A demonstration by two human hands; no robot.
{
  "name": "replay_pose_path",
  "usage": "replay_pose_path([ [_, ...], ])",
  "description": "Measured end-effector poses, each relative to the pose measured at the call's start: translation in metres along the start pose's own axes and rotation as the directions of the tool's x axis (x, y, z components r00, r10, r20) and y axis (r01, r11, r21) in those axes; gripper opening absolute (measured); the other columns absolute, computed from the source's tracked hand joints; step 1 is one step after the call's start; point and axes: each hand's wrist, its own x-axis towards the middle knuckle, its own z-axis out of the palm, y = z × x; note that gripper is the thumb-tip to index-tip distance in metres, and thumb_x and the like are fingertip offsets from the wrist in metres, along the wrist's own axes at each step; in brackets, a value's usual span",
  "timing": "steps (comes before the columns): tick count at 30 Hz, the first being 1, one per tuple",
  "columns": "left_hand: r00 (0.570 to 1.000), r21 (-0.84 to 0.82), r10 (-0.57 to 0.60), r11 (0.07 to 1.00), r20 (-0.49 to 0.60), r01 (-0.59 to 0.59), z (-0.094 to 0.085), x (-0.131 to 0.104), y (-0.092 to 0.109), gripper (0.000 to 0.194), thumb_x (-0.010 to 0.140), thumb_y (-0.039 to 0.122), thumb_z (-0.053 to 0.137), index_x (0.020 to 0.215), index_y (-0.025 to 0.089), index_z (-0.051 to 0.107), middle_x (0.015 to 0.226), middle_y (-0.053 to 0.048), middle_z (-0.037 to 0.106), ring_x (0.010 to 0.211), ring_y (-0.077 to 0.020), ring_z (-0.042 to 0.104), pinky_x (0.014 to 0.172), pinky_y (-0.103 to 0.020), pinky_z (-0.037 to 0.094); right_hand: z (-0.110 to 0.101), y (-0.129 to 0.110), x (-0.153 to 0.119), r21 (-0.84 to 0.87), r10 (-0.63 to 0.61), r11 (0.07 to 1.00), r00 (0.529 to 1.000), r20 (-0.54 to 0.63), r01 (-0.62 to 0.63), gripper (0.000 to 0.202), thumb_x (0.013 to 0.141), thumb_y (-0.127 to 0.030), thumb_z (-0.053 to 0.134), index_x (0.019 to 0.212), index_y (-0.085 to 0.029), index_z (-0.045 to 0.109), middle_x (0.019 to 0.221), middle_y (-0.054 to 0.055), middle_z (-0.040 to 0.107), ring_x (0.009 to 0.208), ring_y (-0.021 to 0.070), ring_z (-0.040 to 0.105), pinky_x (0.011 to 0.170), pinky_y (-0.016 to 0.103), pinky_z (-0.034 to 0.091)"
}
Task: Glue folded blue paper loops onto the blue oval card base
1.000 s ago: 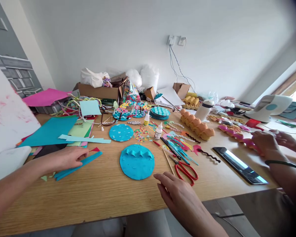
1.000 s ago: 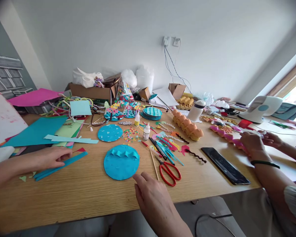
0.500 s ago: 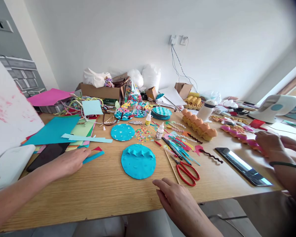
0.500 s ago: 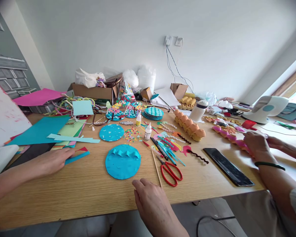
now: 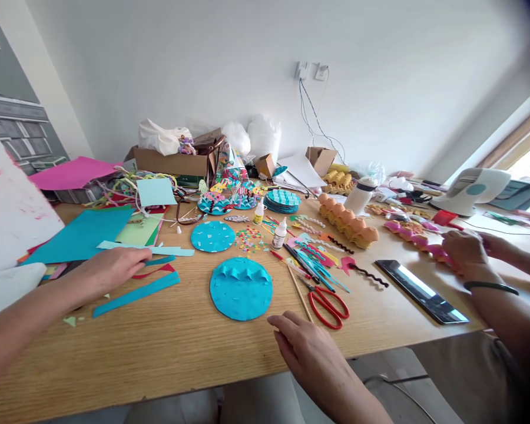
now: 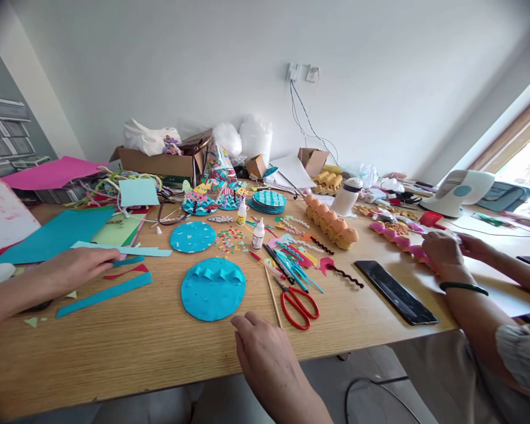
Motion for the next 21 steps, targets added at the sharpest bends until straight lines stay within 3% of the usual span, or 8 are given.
replay_pose_path([
  [2, 0.988, -0.015, 0.046, 0.999, 0.147, -0.045, -0.010, 0.005, 0.024, 0.025, 0.081, 0.036, 0.041, 0.081, 0.025, 0.062, 0.062, 0.006, 0.061, 0.055, -0.0149, 0.055, 0.050, -0.022, 0.035, -0.002, -0.005, 0.006, 0.051, -0.055, 0.997, 0.989, -0.137, 0.062, 0.029, 0.088, -0.012, 0.038, 0.100, -0.021, 0.063, 0.090, 0.005, 0.064, 0.078, 0.0152, 0.063, 0.068, 0.024, 0.048],
  [5, 0.936, -0.191, 0.176, 0.974, 0.306, -0.121, -0.016, 0.015, 0.069, 0.025, 0.081, 0.037, 0.042, 0.079, 0.022, 0.061, 0.073, 0.002, 0.064, 0.068, -0.0174, 0.058, 0.059, -0.023, 0.039, -0.004, -0.018, 0.020, 0.066, -0.160, 0.978, 0.918, -0.364, 0.196, 0.031, 0.089, -0.014, 0.038, 0.111, -0.020, 0.059, 0.102, 0.009, 0.061, 0.083, 0.0151, 0.062, 0.070, 0.025, 0.050],
  [9, 0.864, -0.394, 0.283, 0.912, 0.415, -0.110, -0.007, 0.029, 0.111, 0.019, 0.077, 0.033, 0.047, 0.077, 0.020, 0.060, 0.074, 0.002, 0.061, 0.070, -0.0163, 0.054, 0.060, -0.023, 0.038, 0.003, -0.031, 0.044, -0.095, -0.297, 0.954, 0.842, -0.451, 0.285, 0.038, 0.087, -0.012, 0.042, 0.123, -0.021, 0.052, 0.121, 0.011, 0.054, 0.100, 0.0204, 0.054, 0.082, 0.034, 0.049],
  [13, 0.810, -0.478, 0.337, 0.874, 0.480, -0.080, 0.007, 0.041, 0.126, 0.016, 0.075, 0.032, 0.050, 0.075, 0.018, 0.057, 0.069, 0.003, 0.053, 0.065, -0.0139, 0.048, 0.056, -0.021, 0.035, 0.014, -0.026, 0.056, -0.232, -0.341, 0.937, 0.825, -0.450, 0.261, 0.035, 0.088, -0.013, 0.045, 0.121, -0.024, 0.054, 0.126, 0.009, 0.053, 0.110, 0.0233, 0.046, 0.088, 0.039, 0.043],
  [17, 0.750, -0.575, 0.401, 0.817, 0.526, -0.033, 0.016, 0.049, 0.134, 0.011, 0.073, 0.028, 0.050, 0.074, 0.018, 0.055, 0.069, 0.003, 0.049, 0.066, -0.0128, 0.046, 0.057, -0.021, 0.035, 0.020, -0.015, 0.058, -0.254, -0.320, 0.942, 0.811, -0.490, 0.219, 0.022, 0.090, -0.015, 0.047, 0.104, -0.022, 0.063, 0.109, 0.006, 0.063, 0.098, 0.0198, 0.051, 0.083, 0.034, 0.040],
  [19, 0.739, -0.613, 0.412, 0.790, 0.533, 0.001, 0.018, 0.052, 0.135, 0.010, 0.073, 0.027, 0.050, 0.074, 0.018, 0.053, 0.068, 0.003, 0.049, 0.066, -0.0128, 0.046, 0.057, -0.021, 0.036, 0.021, -0.012, 0.059, -0.236, -0.301, 0.949, 0.816, -0.493, 0.207, 0.019, 0.090, -0.017, 0.048, 0.098, -0.022, 0.065, 0.099, 0.005, 0.065, 0.091, 0.0173, 0.053, 0.080, 0.031, 0.039],
  [21, 0.756, -0.637, 0.400, 0.770, 0.518, 0.029, 0.021, 0.054, 0.133, 0.015, 0.072, 0.029, 0.052, 0.082, 0.019, 0.054, 0.068, 0.004, 0.048, 0.065, -0.0128, 0.047, 0.056, -0.021, 0.036, 0.020, -0.010, 0.061, -0.208, -0.246, 0.965, 0.829, -0.503, 0.160, 0.018, 0.090, -0.018, 0.048, 0.093, -0.021, 0.065, 0.092, 0.004, 0.066, 0.085, 0.0160, 0.053, 0.078, 0.029, 0.039],
])
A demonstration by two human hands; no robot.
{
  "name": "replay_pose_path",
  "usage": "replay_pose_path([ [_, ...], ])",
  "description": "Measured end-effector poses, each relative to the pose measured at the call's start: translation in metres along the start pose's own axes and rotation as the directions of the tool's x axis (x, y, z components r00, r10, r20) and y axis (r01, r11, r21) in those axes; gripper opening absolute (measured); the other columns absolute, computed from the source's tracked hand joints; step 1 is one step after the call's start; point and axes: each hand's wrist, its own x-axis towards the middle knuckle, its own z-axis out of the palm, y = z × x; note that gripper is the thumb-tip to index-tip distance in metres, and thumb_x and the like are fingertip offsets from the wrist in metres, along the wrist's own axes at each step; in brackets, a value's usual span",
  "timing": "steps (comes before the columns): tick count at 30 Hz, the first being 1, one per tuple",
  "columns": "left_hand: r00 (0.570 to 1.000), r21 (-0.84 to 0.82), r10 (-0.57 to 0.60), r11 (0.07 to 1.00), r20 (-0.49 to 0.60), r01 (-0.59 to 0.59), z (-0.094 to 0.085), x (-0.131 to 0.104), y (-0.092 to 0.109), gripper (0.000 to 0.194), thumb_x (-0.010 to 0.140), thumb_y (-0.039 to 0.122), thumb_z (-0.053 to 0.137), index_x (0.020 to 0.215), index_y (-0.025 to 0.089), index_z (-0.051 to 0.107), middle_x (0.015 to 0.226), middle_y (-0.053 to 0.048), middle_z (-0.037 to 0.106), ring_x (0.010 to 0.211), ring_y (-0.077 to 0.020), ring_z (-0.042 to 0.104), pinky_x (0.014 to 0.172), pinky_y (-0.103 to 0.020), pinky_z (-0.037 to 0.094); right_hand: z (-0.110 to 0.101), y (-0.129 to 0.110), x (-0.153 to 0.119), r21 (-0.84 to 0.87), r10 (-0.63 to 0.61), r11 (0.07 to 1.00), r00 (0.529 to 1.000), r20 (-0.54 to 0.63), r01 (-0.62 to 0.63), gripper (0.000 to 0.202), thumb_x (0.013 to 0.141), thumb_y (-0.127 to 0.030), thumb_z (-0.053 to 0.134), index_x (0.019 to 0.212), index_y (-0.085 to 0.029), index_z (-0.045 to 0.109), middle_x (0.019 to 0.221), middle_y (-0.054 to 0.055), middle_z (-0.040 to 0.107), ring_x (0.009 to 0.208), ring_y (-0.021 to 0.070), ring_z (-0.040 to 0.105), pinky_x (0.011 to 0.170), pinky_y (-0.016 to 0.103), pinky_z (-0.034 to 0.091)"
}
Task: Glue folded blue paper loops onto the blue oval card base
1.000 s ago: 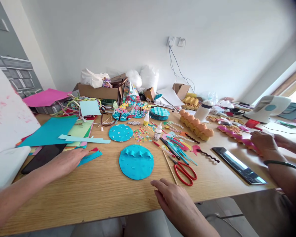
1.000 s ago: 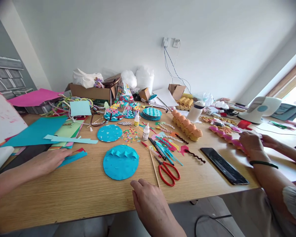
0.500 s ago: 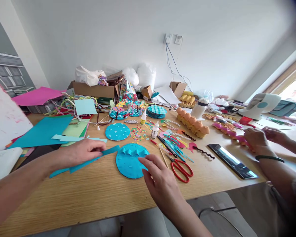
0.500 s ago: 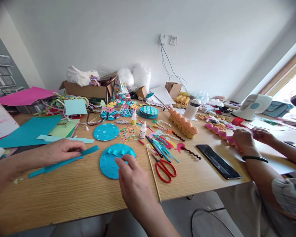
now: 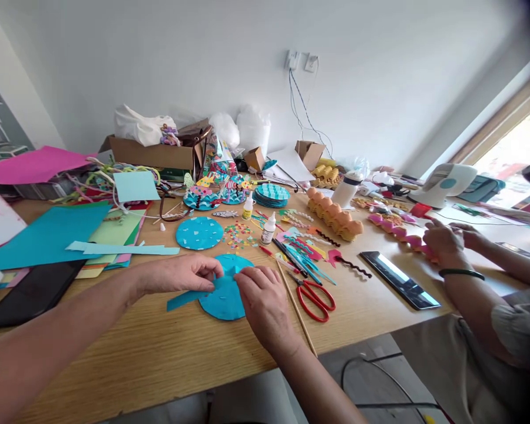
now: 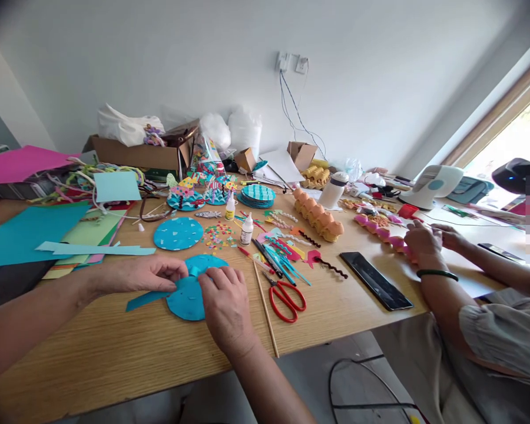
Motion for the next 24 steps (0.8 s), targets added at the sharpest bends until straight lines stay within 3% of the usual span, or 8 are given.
replay_pose_path([
  [4, 0.994, -0.011, -0.001, 1.000, -0.112, 0.000, -0.003, -0.004, -0.013, 0.035, 0.072, 0.034, 0.055, 0.104, 0.021, 0.051, 0.069, 0.005, 0.051, 0.064, -0.0126, 0.050, 0.056, -0.021, 0.039, 0.002, 0.003, 0.002, -0.067, 0.162, 0.985, 0.987, 0.013, -0.161, 0.021, 0.089, -0.016, 0.047, 0.080, -0.019, 0.065, 0.079, 0.004, 0.063, 0.079, 0.0163, 0.054, 0.073, 0.027, 0.038],
  [7, 0.973, 0.090, 0.029, 0.996, -0.229, -0.009, -0.003, -0.012, -0.025, 0.033, 0.074, 0.035, 0.054, 0.103, 0.022, 0.050, 0.075, 0.003, 0.057, 0.070, -0.0142, 0.054, 0.062, -0.024, 0.043, 0.004, 0.004, 0.002, -0.109, 0.224, 0.970, 0.973, 0.053, -0.218, 0.021, 0.088, -0.015, 0.047, 0.076, -0.019, 0.063, 0.075, 0.004, 0.061, 0.076, 0.0169, 0.054, 0.070, 0.027, 0.036],
  [10, 0.884, 0.322, 0.108, 0.946, -0.454, 0.050, 0.003, -0.021, -0.035, 0.017, 0.080, 0.036, 0.048, 0.086, 0.021, 0.054, 0.077, 0.001, 0.059, 0.071, -0.0145, 0.054, 0.063, -0.024, 0.042, 0.006, 0.004, 0.001, -0.116, 0.253, 0.963, 0.963, 0.093, -0.242, 0.020, 0.086, -0.013, 0.047, 0.078, -0.020, 0.063, 0.076, 0.004, 0.061, 0.076, 0.0172, 0.054, 0.069, 0.027, 0.035],
  [12, 0.826, 0.430, 0.182, 0.899, -0.534, 0.079, 0.009, -0.027, -0.039, 0.020, 0.085, 0.036, 0.042, 0.077, 0.021, 0.053, 0.074, 0.001, 0.058, 0.067, -0.0137, 0.053, 0.062, -0.024, 0.040, 0.006, 0.003, 0.000, -0.114, 0.271, 0.959, 0.956, 0.111, -0.259, 0.020, 0.084, -0.011, 0.047, 0.079, -0.021, 0.063, 0.076, 0.003, 0.061, 0.077, 0.0173, 0.054, 0.069, 0.027, 0.035],
  [14, 0.816, 0.482, 0.237, 0.874, -0.527, 0.057, 0.016, -0.033, -0.041, 0.024, 0.088, 0.036, 0.039, 0.075, 0.020, 0.053, 0.071, 0.002, 0.057, 0.065, -0.0130, 0.052, 0.061, -0.023, 0.039, 0.007, 0.002, 0.000, -0.104, 0.289, 0.955, 0.951, 0.114, -0.278, 0.020, 0.084, -0.010, 0.047, 0.079, -0.021, 0.064, 0.077, 0.003, 0.061, 0.078, 0.0173, 0.054, 0.069, 0.026, 0.035],
  [18, 0.852, 0.521, 0.271, 0.853, -0.447, 0.002, 0.029, -0.036, -0.047, 0.023, 0.090, 0.036, 0.039, 0.087, 0.020, 0.054, 0.078, 0.000, 0.057, 0.068, -0.0136, 0.054, 0.062, -0.024, 0.042, 0.004, 0.002, 0.000, -0.036, 0.312, 0.950, 0.947, 0.073, -0.310, 0.020, 0.085, -0.012, 0.045, 0.078, -0.019, 0.063, 0.077, 0.004, 0.061, 0.079, 0.0170, 0.055, 0.070, 0.026, 0.037],
  [24, 0.862, 0.563, 0.296, 0.826, -0.411, -0.016, 0.036, -0.021, -0.062, 0.018, 0.088, 0.022, 0.040, 0.095, 0.020, 0.056, 0.098, -0.005, 0.062, 0.092, -0.0183, 0.058, 0.080, -0.028, 0.044, -0.011, 0.000, -0.011, 0.268, 0.226, 0.936, 0.974, 0.035, -0.227, 0.017, 0.084, -0.011, 0.046, 0.084, -0.018, 0.062, 0.079, 0.004, 0.059, 0.076, 0.0148, 0.055, 0.068, 0.023, 0.040],
])
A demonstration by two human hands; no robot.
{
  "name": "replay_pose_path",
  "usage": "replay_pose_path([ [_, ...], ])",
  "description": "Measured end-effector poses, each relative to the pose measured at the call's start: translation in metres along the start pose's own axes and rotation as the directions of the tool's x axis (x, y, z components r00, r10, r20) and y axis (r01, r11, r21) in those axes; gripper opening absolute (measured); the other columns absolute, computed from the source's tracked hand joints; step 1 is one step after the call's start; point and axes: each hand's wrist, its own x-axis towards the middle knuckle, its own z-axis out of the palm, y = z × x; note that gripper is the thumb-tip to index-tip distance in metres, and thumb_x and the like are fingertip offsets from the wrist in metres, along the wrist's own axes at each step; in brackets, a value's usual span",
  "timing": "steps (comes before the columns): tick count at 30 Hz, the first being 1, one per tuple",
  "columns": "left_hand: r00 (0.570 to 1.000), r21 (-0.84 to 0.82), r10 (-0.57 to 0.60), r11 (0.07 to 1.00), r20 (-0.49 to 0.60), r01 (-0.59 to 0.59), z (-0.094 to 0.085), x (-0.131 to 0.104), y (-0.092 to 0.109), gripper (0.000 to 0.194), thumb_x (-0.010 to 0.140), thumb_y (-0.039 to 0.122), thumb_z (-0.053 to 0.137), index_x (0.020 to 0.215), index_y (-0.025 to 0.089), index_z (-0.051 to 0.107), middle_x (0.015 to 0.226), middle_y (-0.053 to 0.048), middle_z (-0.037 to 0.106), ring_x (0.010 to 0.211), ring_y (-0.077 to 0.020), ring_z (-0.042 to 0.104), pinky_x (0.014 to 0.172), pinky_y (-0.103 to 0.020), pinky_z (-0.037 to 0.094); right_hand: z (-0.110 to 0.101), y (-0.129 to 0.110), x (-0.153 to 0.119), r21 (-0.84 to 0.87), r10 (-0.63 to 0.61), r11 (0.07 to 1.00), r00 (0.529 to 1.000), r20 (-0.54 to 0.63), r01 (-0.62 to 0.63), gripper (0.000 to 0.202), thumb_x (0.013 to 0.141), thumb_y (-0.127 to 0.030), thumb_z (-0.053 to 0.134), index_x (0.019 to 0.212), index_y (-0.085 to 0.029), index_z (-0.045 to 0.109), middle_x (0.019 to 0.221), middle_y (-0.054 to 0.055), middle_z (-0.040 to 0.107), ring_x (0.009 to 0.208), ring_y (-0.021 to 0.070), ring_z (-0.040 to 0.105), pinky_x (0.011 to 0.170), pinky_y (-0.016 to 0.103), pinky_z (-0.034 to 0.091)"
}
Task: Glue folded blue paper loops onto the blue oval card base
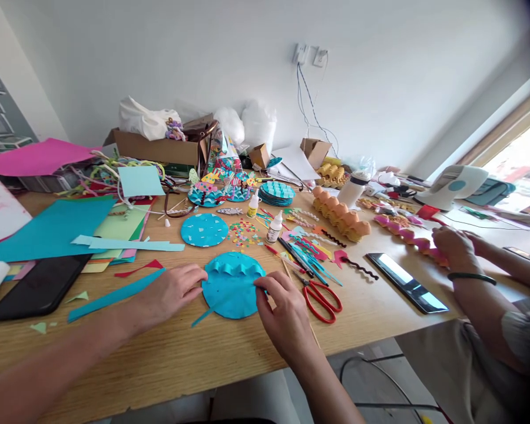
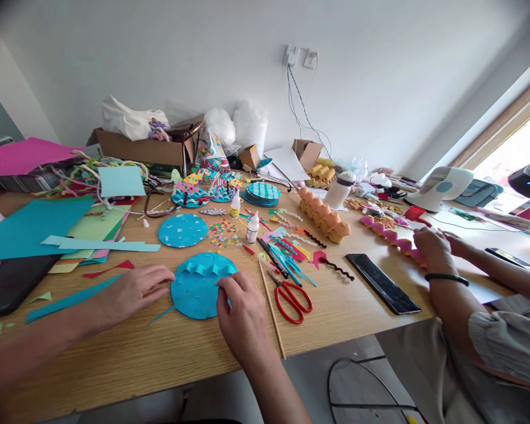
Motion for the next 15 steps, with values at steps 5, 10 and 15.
replay_pose_path([
  [5, 0.994, 0.157, -0.067, 0.986, 0.083, 0.053, 0.008, 0.014, -0.002, 0.010, 0.083, 0.017, 0.053, 0.091, 0.017, 0.058, 0.094, -0.005, 0.061, 0.092, -0.0200, 0.058, 0.081, -0.031, 0.046, 0.007, 0.003, -0.015, 0.118, -0.077, 0.991, 0.995, 0.058, 0.070, 0.016, 0.083, -0.009, 0.047, 0.083, -0.018, 0.060, 0.080, 0.003, 0.060, 0.071, 0.0124, 0.056, 0.064, 0.021, 0.042],
  [10, 0.998, 0.316, 0.010, 0.948, 0.069, -0.032, 0.016, 0.018, -0.007, 0.007, 0.086, 0.016, 0.051, 0.083, 0.016, 0.058, 0.087, -0.004, 0.058, 0.085, -0.0186, 0.056, 0.076, -0.030, 0.047, 0.024, -0.002, -0.018, 0.095, -0.095, 0.992, 0.984, 0.149, 0.081, 0.015, 0.079, -0.005, 0.051, 0.078, -0.018, 0.057, 0.080, 0.003, 0.064, 0.074, 0.0144, 0.058, 0.066, 0.022, 0.042],
  [15, 0.996, 0.409, 0.084, 0.908, 0.037, -0.092, 0.026, 0.017, -0.010, 0.018, 0.088, 0.011, 0.043, 0.076, 0.016, 0.055, 0.080, -0.004, 0.056, 0.080, -0.0197, 0.054, 0.071, -0.032, 0.046, 0.034, -0.015, -0.010, 0.052, -0.112, 0.994, 0.940, 0.323, 0.101, 0.014, 0.078, -0.003, 0.051, 0.075, -0.017, 0.054, 0.082, 0.004, 0.066, 0.077, 0.0156, 0.058, 0.070, 0.023, 0.042],
])
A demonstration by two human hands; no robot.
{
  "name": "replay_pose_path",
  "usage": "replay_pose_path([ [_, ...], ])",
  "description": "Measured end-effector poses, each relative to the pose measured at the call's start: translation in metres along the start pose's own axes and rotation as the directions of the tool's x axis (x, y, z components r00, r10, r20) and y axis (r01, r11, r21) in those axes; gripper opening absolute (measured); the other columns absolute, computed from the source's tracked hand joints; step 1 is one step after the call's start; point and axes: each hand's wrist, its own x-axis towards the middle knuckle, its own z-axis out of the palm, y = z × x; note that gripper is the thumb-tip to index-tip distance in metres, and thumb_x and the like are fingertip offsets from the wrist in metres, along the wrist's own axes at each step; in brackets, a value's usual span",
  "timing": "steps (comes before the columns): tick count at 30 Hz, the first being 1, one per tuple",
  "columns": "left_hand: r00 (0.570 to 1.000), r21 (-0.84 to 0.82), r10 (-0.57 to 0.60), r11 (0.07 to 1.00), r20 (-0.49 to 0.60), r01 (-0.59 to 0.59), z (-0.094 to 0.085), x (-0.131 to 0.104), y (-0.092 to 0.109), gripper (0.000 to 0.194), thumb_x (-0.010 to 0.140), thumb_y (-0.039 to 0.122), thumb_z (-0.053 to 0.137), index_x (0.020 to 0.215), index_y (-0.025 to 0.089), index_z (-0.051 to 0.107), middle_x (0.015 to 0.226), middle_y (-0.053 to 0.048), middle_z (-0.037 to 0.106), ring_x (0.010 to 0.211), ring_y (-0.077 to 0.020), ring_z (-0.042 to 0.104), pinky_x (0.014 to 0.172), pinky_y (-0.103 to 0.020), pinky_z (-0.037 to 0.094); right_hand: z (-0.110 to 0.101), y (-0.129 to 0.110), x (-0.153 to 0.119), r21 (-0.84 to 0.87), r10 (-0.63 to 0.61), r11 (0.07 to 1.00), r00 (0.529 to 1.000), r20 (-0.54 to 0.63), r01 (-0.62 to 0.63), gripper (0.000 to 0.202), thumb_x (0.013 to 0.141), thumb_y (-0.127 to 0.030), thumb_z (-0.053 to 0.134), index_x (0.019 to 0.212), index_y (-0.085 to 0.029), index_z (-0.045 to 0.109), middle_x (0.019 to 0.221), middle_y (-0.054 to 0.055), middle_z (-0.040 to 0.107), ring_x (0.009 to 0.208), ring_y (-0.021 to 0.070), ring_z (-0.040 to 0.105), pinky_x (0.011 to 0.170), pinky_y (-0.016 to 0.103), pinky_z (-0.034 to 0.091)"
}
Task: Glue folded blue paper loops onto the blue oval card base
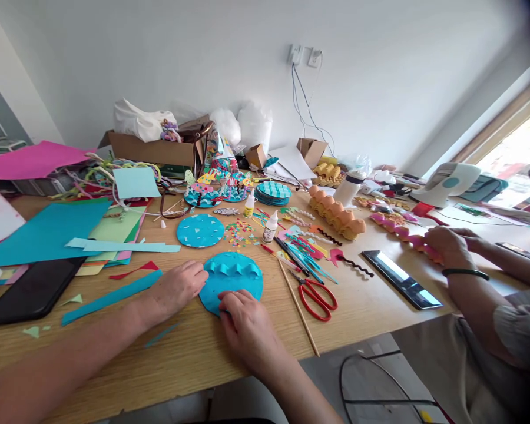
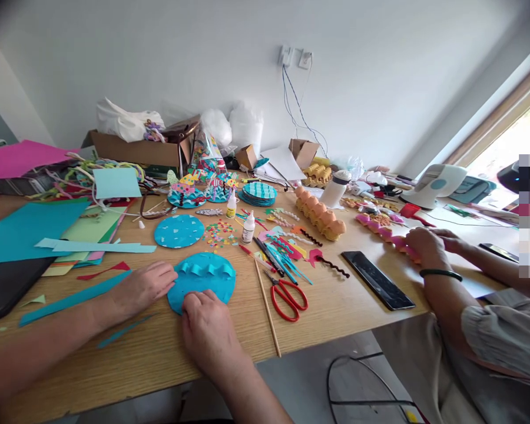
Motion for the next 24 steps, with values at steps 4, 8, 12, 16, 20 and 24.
replay_pose_path([
  [4, 1.000, 0.002, 0.023, 1.000, 0.003, -0.023, -0.002, 0.000, 0.002, 0.023, 0.087, 0.006, 0.040, 0.072, 0.017, 0.054, 0.076, -0.003, 0.055, 0.074, -0.0189, 0.052, 0.067, -0.031, 0.044, 0.006, -0.006, 0.007, -0.098, 0.004, 0.995, 0.994, 0.106, 0.006, 0.013, 0.078, -0.005, 0.052, 0.075, -0.017, 0.054, 0.081, 0.003, 0.066, 0.077, 0.0165, 0.056, 0.069, 0.025, 0.041],
  [8, 0.999, -0.132, -0.031, 0.991, -0.010, 0.029, -0.003, 0.003, -0.002, 0.023, 0.087, 0.010, 0.040, 0.072, 0.017, 0.055, 0.077, -0.003, 0.056, 0.076, -0.0177, 0.053, 0.070, -0.029, 0.043, 0.012, -0.007, 0.007, -0.151, -0.016, 0.988, 0.992, 0.126, 0.035, 0.012, 0.079, -0.006, 0.052, 0.076, -0.017, 0.054, 0.086, 0.003, 0.066, 0.077, 0.0165, 0.055, 0.070, 0.026, 0.040],
  [12, 0.995, -0.203, -0.093, 0.976, -0.032, 0.085, -0.003, 0.005, -0.004, 0.021, 0.087, 0.014, 0.041, 0.071, 0.018, 0.055, 0.075, -0.002, 0.056, 0.074, -0.0157, 0.054, 0.068, -0.026, 0.042, 0.015, -0.007, 0.004, -0.162, -0.042, 0.985, 0.992, 0.117, 0.061, 0.011, 0.079, -0.006, 0.053, 0.076, -0.017, 0.054, 0.088, 0.002, 0.066, 0.077, 0.0162, 0.054, 0.072, 0.026, 0.039],
  [16, 0.982, -0.275, -0.179, 0.948, -0.051, 0.159, -0.005, 0.007, -0.002, 0.020, 0.083, 0.015, 0.042, 0.066, 0.019, 0.052, 0.069, 0.001, 0.055, 0.067, -0.0129, 0.054, 0.062, -0.023, 0.041, 0.015, -0.006, 0.003, -0.171, -0.058, 0.982, 0.993, 0.099, 0.074, 0.012, 0.080, -0.006, 0.054, 0.076, -0.017, 0.054, 0.088, 0.001, 0.066, 0.075, 0.0159, 0.053, 0.071, 0.026, 0.038],
  [20, 0.967, -0.323, -0.245, 0.922, -0.063, 0.213, -0.004, 0.008, 0.000, 0.019, 0.081, 0.015, 0.041, 0.064, 0.019, 0.050, 0.066, 0.002, 0.056, 0.064, -0.0123, 0.055, 0.060, -0.022, 0.040, 0.015, -0.006, 0.004, -0.188, -0.079, 0.977, 0.992, 0.099, 0.097, 0.012, 0.080, -0.006, 0.053, 0.076, -0.017, 0.054, 0.088, 0.002, 0.066, 0.072, 0.0156, 0.053, 0.070, 0.027, 0.038],
  [24, 0.959, -0.338, -0.274, 0.911, -0.068, 0.236, -0.003, 0.008, 0.001, 0.018, 0.079, 0.015, 0.043, 0.063, 0.019, 0.049, 0.065, 0.002, 0.057, 0.063, -0.0123, 0.055, 0.060, -0.022, 0.041, 0.015, -0.006, 0.004, -0.197, -0.086, 0.975, 0.991, 0.100, 0.104, 0.012, 0.081, -0.007, 0.052, 0.076, -0.017, 0.055, 0.088, 0.002, 0.066, 0.072, 0.0155, 0.053, 0.069, 0.027, 0.038],
])
